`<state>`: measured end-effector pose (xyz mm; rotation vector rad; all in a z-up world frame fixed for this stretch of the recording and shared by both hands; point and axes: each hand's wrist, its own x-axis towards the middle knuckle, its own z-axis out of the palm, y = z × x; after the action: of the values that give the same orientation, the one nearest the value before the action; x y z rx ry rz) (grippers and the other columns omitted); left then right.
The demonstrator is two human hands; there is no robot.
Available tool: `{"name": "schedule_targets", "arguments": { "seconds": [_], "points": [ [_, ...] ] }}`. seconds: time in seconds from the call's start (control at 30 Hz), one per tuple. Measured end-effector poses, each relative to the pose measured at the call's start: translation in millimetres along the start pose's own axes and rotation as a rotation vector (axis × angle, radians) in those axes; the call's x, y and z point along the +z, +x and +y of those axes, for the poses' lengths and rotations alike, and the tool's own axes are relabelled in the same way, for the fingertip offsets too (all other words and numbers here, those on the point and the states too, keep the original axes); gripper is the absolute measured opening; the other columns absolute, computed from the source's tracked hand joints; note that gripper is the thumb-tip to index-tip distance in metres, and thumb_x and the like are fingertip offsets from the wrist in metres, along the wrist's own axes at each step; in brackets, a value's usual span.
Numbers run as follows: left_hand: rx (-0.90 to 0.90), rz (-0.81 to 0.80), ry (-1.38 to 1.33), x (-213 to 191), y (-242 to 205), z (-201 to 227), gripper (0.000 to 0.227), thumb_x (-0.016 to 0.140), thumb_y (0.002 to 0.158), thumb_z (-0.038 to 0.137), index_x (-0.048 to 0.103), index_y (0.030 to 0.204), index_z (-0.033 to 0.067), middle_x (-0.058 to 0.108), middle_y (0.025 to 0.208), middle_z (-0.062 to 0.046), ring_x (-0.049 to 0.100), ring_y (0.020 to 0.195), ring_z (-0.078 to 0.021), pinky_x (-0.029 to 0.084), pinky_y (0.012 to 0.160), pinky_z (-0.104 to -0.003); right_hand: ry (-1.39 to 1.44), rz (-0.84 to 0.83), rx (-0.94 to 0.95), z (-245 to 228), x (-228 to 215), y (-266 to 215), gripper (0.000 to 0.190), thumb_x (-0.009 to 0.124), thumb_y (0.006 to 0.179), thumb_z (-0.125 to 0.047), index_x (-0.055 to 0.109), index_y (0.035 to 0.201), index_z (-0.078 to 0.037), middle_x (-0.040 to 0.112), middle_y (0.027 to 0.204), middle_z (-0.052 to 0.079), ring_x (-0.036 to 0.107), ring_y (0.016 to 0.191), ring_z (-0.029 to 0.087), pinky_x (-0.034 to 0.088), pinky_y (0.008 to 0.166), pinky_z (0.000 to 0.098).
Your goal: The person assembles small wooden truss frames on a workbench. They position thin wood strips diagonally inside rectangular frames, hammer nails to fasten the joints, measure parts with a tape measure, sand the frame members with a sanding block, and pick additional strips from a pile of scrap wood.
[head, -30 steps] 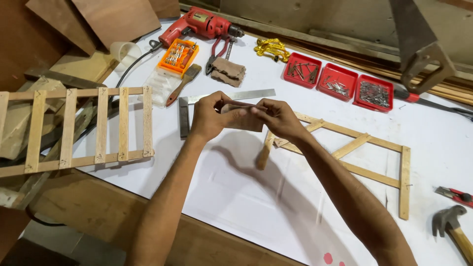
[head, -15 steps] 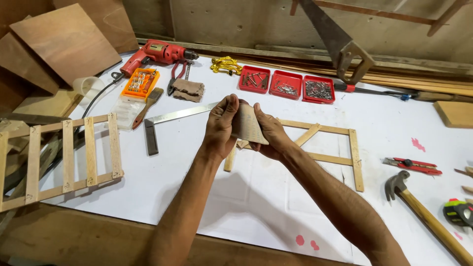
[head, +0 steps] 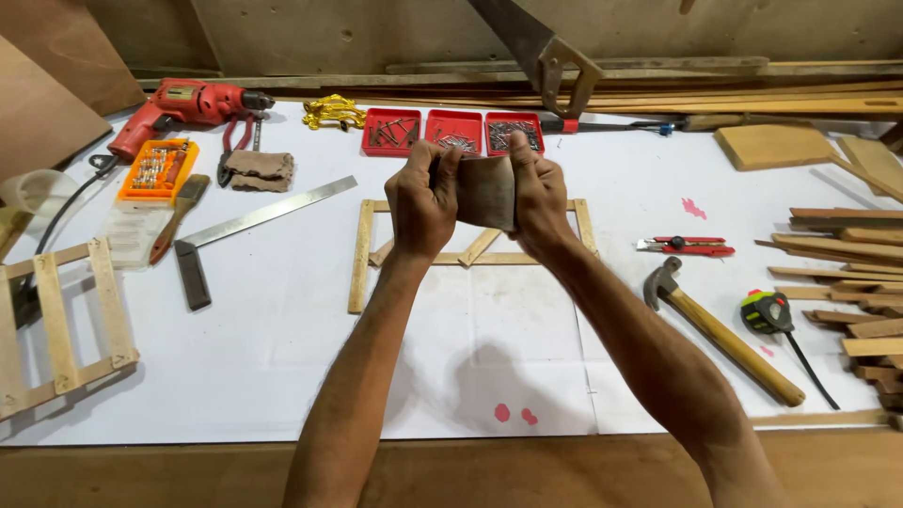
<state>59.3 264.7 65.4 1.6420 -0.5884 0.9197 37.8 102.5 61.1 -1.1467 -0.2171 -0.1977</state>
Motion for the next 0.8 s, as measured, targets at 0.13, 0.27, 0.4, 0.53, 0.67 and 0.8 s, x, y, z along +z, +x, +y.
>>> {"name": "schedule_targets", "arguments": {
  "seconds": [0.13, 0.27, 0.4, 0.53, 0.67, 0.8],
  "points": [
    [-0.101, -0.06, -0.028, 29, 2, 10, 0.034, 0.065, 0.107, 0.035, 0.059, 0.09, 0.0056, 0.06, 0.066, -0.008, 0.058, 0.057, -0.0158, 0.048, 0.054, -0.033, -0.214, 0.06, 0.014, -58, -26, -12, 0.052, 0.052, 0.104, -0.054, 0.06, 0.077, -0.01, 0.057, 0.056, 0.001, 0.051, 0.038, 0.008, 0.039, 0.029, 0.024],
    [-0.135, -0.203, -0.121, 53, -3, 3, 0.036, 0.068, 0.104, 0.04, 0.062, 0.091, 0.0067, 0.064, 0.066, -0.004, 0.059, 0.059, -0.0132, 0.047, 0.052, -0.031, -0.527, -0.18, 0.055, -97, -62, -16, 0.027, 0.073, 0.094, -0.032, 0.065, 0.095, -0.007, 0.066, 0.07, 0.002, 0.064, 0.051, 0.01, 0.054, 0.04, 0.0261],
    [-0.152, -0.497, -0.191, 74, -8, -5, 0.034, 0.07, 0.1, 0.041, 0.068, 0.092, 0.0077, 0.071, 0.07, -0.002, 0.065, 0.056, -0.0092, 0.048, 0.05, -0.031, -0.882, -0.286, 0.04, -75, -144, -8, 0.018, 0.081, 0.097, -0.017, 0.076, 0.107, -0.002, 0.073, 0.088, 0.003, 0.067, 0.08, 0.009, 0.057, 0.068, 0.0253],
    [-0.378, -0.716, -0.205, 75, -19, 2, 0.031, 0.067, 0.099, 0.036, 0.064, 0.093, 0.0064, 0.071, 0.073, -0.001, 0.072, 0.057, -0.0126, 0.055, 0.048, -0.032, -1.052, -0.26, 0.077, -61, -147, -17, 0.013, 0.077, 0.093, -0.006, 0.075, 0.104, -0.002, 0.077, 0.09, 0.006, 0.07, 0.085, 0.012, 0.059, 0.073, 0.0293],
    [-0.141, -0.787, -0.029, 63, -37, -21, 0.029, 0.072, 0.097, 0.024, 0.065, 0.112, 0.0004, 0.074, 0.086, -0.011, 0.075, 0.077, -0.0257, 0.059, 0.068, -0.039, -1.281, -0.254, 0.166, -37, -123, -26, 0.028, 0.07, 0.096, -0.008, 0.069, 0.124, -0.011, 0.078, 0.103, 0.008, 0.075, 0.082, 0.018, 0.061, 0.071, 0.0322],
    [0.001, -0.786, 0.077, 51, -57, -56, 0.027, 0.07, 0.096, 0.014, 0.07, 0.122, 0.0047, 0.075, 0.115, -0.013, 0.074, 0.101, -0.0304, 0.062, 0.088, -0.038, -1.215, -0.437, -0.242, 24, -134, -20, 0.042, 0.064, 0.1, -0.003, 0.064, 0.14, -0.016, 0.069, 0.136, 0.01, 0.069, 0.121, 0.031, 0.056, 0.104, 0.0392]
  ]
}}
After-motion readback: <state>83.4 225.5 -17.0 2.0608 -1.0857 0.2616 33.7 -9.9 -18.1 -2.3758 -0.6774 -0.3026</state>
